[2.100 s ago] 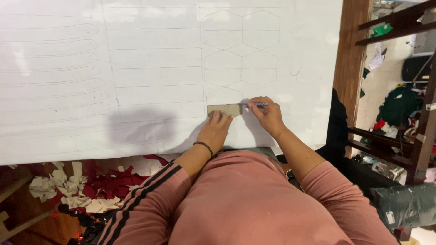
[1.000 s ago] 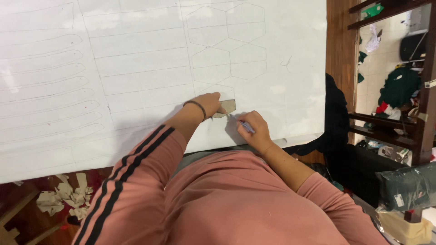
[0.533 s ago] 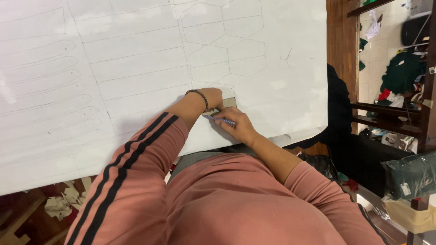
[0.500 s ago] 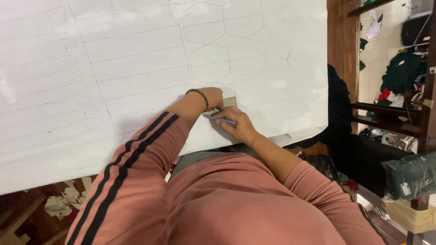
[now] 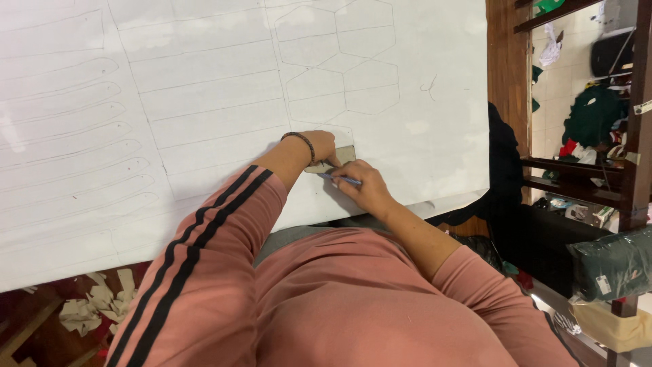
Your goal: The person uses a small cardboard template and a pen to trace repeating geometric shapes onto a large white sheet of paper. They repeatedly reposition the template and trace its outline to create a grid of identical shapes.
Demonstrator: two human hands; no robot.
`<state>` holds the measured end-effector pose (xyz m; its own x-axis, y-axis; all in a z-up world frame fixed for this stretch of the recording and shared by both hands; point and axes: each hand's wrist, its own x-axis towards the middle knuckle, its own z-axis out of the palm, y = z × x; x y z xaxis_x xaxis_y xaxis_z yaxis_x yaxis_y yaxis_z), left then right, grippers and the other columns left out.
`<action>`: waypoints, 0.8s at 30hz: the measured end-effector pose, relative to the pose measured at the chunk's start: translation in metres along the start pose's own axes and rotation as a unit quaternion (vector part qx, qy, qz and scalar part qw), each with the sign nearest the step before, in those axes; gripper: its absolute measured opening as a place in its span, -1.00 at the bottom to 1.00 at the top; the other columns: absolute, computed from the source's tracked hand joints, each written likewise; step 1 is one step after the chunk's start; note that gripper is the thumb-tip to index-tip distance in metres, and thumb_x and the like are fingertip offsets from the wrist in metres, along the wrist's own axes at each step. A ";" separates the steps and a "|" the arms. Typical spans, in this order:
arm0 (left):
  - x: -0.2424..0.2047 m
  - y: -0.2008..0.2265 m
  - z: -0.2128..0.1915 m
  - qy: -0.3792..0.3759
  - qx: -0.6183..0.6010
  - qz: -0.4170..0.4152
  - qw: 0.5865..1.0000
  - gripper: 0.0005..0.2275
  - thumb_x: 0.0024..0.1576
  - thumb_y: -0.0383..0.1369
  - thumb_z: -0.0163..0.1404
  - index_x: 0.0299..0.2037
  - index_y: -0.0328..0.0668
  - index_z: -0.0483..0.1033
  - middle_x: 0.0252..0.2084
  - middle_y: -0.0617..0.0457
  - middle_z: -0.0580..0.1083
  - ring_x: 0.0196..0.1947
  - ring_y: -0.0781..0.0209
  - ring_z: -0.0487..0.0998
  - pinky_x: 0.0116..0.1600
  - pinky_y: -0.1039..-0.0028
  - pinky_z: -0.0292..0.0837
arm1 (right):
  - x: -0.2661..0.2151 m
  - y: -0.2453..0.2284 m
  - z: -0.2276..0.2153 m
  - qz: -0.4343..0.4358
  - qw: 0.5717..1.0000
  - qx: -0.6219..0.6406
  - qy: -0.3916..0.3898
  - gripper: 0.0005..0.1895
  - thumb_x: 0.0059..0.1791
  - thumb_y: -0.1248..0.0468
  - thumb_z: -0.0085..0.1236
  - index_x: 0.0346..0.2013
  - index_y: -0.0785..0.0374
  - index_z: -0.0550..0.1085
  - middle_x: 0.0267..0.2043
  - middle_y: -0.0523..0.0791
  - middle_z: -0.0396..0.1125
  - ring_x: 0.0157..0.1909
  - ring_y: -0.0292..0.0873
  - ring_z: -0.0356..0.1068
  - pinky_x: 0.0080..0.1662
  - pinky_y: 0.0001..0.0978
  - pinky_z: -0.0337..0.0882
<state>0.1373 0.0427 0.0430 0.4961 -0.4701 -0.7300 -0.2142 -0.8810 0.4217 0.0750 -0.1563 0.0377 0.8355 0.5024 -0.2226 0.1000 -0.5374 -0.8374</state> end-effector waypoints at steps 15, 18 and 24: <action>-0.013 0.012 -0.010 0.010 -0.080 -0.044 0.996 -0.41 0.04 0.09 0.17 0.02 -0.31 0.46 -0.10 -0.17 0.57 0.03 -0.09 0.59 0.10 0.10 0.52 | -0.009 0.034 -0.019 0.146 0.989 0.020 0.018 -0.85 -0.07 0.15 0.28 -0.22 0.02 0.65 -0.20 -0.04 0.52 0.01 0.03 0.51 0.06 -0.15 0.46; -0.014 0.014 -0.012 0.010 -0.046 -0.033 0.998 -0.46 0.06 0.01 0.19 0.04 -0.29 0.46 -0.11 -0.14 0.55 0.03 -0.11 0.58 0.11 0.07 0.51 | -0.006 0.036 -0.027 0.165 0.986 0.008 0.037 -0.86 -0.08 0.15 0.26 -0.24 -0.03 0.66 -0.24 -0.10 0.54 -0.07 -0.07 0.51 -0.06 -0.31 0.44; 0.008 -0.003 -0.004 0.013 0.086 0.035 0.996 -0.56 0.07 -0.08 0.19 0.06 -0.16 0.57 0.00 -0.14 0.54 0.06 -0.14 0.56 0.13 0.09 0.50 | -0.002 0.043 -0.047 0.197 0.979 -0.006 0.059 -0.90 -0.06 0.10 0.22 -0.28 -0.17 0.65 -0.29 -0.30 0.54 -0.27 -0.34 0.37 -0.19 -0.53 0.33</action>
<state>0.1450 0.0418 0.0376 0.4967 -0.5305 -0.6869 -0.3877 -0.8437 0.3712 0.1032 -0.2124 0.0259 0.8672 0.1720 -0.4672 -0.2373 -0.6822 -0.6916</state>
